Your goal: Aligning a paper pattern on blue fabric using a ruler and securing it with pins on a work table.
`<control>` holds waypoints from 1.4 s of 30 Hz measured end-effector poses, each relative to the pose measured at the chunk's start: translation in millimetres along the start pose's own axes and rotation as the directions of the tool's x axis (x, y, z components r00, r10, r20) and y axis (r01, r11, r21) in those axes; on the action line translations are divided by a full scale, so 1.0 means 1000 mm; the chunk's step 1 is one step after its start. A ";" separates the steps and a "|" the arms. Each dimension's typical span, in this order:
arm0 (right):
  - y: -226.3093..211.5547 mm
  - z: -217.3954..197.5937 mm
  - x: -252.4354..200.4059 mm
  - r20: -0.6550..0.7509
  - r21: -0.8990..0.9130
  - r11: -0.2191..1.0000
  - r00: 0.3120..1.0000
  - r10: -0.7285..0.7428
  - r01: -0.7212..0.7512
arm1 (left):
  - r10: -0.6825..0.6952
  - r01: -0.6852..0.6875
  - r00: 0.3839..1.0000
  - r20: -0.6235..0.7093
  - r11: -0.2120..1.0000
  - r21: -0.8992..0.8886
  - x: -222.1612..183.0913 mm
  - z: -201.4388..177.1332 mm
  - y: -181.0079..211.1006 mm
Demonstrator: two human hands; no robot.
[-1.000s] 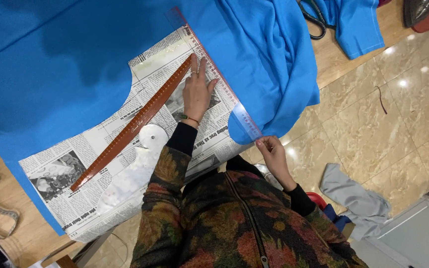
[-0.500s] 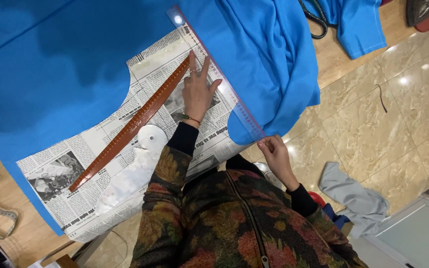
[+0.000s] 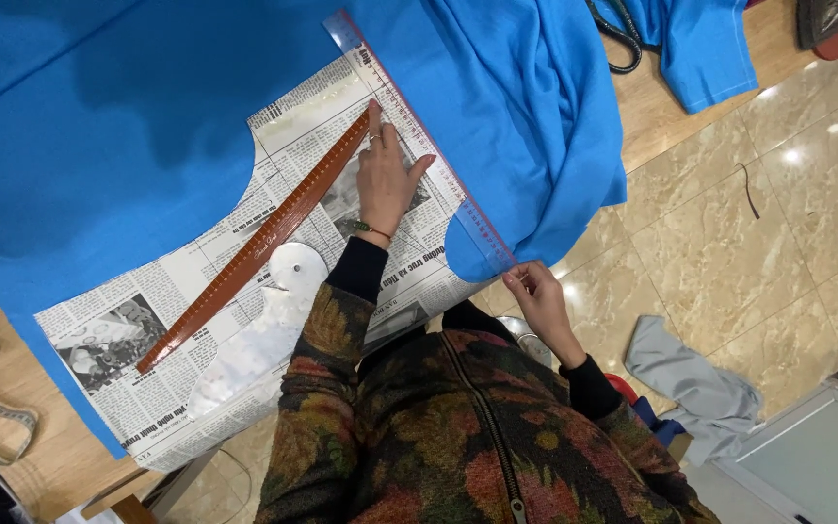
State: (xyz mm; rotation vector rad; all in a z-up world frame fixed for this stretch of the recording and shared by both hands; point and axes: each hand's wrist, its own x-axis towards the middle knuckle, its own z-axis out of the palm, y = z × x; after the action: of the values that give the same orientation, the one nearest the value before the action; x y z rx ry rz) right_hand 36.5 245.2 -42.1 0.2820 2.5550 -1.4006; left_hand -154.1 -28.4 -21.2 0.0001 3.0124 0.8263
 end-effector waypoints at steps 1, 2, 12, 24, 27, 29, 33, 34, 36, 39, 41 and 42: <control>0.000 0.000 0.000 0.000 0.000 1.000 1.000 -0.001 0.001 | 0.000 0.000 1.000 -0.001 1.000 0.000 0.001 -0.002 0.001; 0.000 0.000 0.000 0.003 0.006 1.000 1.000 0.000 0.000 | -0.009 0.009 1.000 -0.008 1.000 -0.001 0.002 -0.004 0.001; -0.003 -0.001 0.000 -0.015 -0.004 0.998 0.998 -0.062 0.062 | -0.118 0.119 0.993 0.018 0.989 -0.085 0.015 0.001 -0.001; -0.012 0.004 -0.001 0.019 0.063 0.997 0.999 -0.042 0.040 | -0.109 0.108 0.994 -0.004 0.989 -0.100 0.012 -0.012 0.008; -0.012 0.003 0.002 0.037 0.039 0.997 0.997 -0.073 0.071 | -0.050 0.048 0.998 -0.027 0.997 -0.058 0.011 -0.005 0.001; -0.011 0.004 0.004 0.039 0.041 0.996 0.996 -0.076 0.074 | -0.037 0.037 0.999 -0.031 0.999 -0.025 0.012 0.003 -0.004; -0.009 0.004 0.006 0.047 0.052 0.996 0.996 -0.073 0.070 | -0.018 0.018 1.000 0.011 1.000 0.000 0.012 0.004 -0.004; -0.010 0.004 0.006 0.047 0.052 0.996 0.996 -0.072 0.069 | -0.017 0.017 1.000 0.012 1.000 0.000 0.012 0.006 -0.005; -0.013 0.003 0.006 0.053 0.068 0.995 0.996 -0.074 0.070 | -0.018 0.018 1.000 0.001 1.000 0.012 0.013 0.011 -0.007; -0.019 0.001 0.006 0.061 0.051 0.995 0.994 -0.088 0.085 | -0.024 0.022 0.999 0.035 0.999 0.042 0.018 0.020 -0.014; -0.021 0.001 0.005 0.064 0.054 0.995 0.994 -0.087 0.084 | -0.028 0.026 0.999 0.032 0.998 0.065 0.016 0.020 -0.010; -0.022 0.000 0.005 0.068 0.056 0.995 0.994 -0.088 0.084 | -0.033 0.031 0.999 0.028 0.996 0.087 0.015 0.020 -0.009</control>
State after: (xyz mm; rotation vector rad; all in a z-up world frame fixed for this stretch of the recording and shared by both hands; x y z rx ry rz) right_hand 25.4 233.6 -25.8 0.1300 2.5034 -1.4832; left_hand -168.8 -25.8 -43.0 -0.0344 3.0090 0.6860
